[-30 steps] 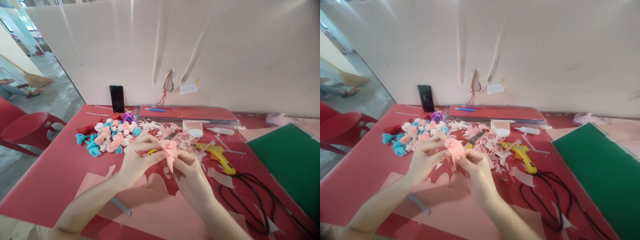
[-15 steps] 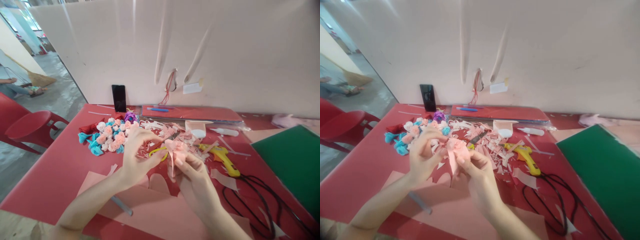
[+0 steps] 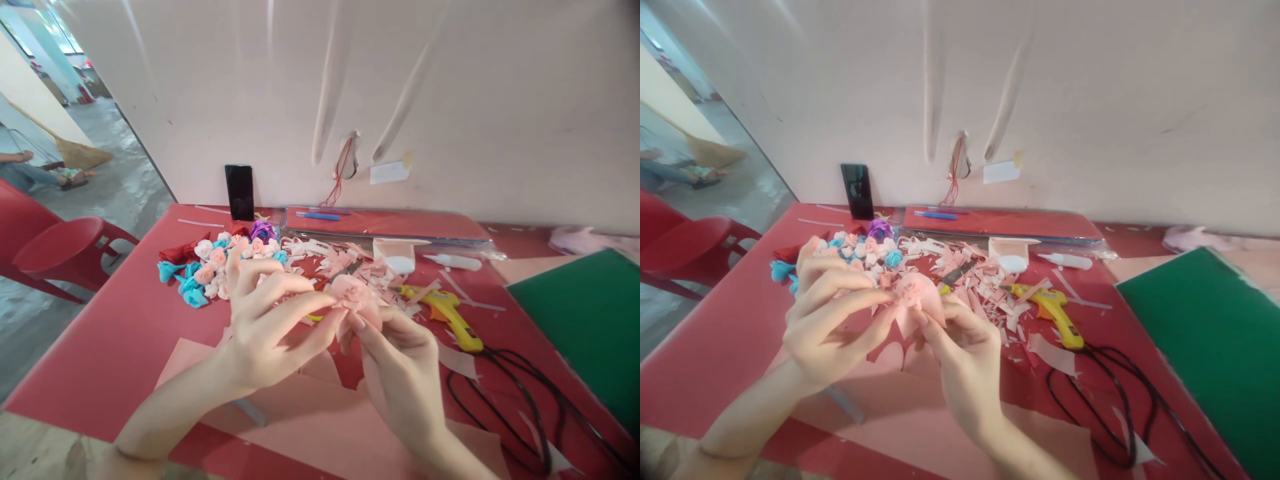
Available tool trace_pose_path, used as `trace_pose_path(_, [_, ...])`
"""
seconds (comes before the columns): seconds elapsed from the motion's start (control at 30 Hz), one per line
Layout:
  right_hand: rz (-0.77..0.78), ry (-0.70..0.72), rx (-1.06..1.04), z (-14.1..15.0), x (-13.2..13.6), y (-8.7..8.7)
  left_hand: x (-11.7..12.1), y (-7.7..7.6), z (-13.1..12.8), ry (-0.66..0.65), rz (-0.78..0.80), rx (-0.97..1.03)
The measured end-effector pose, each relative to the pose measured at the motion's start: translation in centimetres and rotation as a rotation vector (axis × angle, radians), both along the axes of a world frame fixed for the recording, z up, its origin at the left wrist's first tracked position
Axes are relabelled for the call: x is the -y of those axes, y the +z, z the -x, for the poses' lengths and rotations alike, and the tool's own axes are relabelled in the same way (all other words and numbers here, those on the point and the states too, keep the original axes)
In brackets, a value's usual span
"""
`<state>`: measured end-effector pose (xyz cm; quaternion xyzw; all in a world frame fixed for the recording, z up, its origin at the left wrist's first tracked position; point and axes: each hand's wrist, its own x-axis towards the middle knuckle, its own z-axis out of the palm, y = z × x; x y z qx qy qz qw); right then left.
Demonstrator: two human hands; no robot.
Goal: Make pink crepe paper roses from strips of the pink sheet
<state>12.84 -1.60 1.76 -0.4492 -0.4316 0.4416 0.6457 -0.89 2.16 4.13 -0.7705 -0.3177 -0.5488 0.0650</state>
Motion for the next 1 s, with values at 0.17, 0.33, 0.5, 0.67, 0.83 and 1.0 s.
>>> trace_pose_path(0.17, [-0.038, -0.023, 0.056, 0.0, 0.2, -0.3, -0.2, 0.1, -0.3, 0.022, -0.006, 0.025])
trace_pose_path(0.33, [-0.070, -0.029, 0.083, 0.0, 0.3, -0.5, -0.2, 0.1, -0.1, 0.019, -0.006, -0.007])
trace_pose_path(0.5, [-0.095, -0.057, 0.132, 0.0, 0.3, -0.7, -0.2, -0.1, 0.1, 0.024, -0.004, -0.016])
trace_pose_path(0.67, [-0.115, -0.048, 0.153, 0.2, 0.2, -1.0, -0.3, -0.3, 0.0, 0.022, -0.003, -0.007])
trace_pose_path(0.83, [-0.088, -0.037, 0.113, 0.2, 0.3, -0.9, -0.3, -0.1, 0.1, -0.008, 0.023, 0.015])
trace_pose_path(1.0, [0.185, 0.065, -0.199, 0.1, 0.2, 0.3, -0.5, 0.0, 0.5, -0.195, 0.263, 0.150])
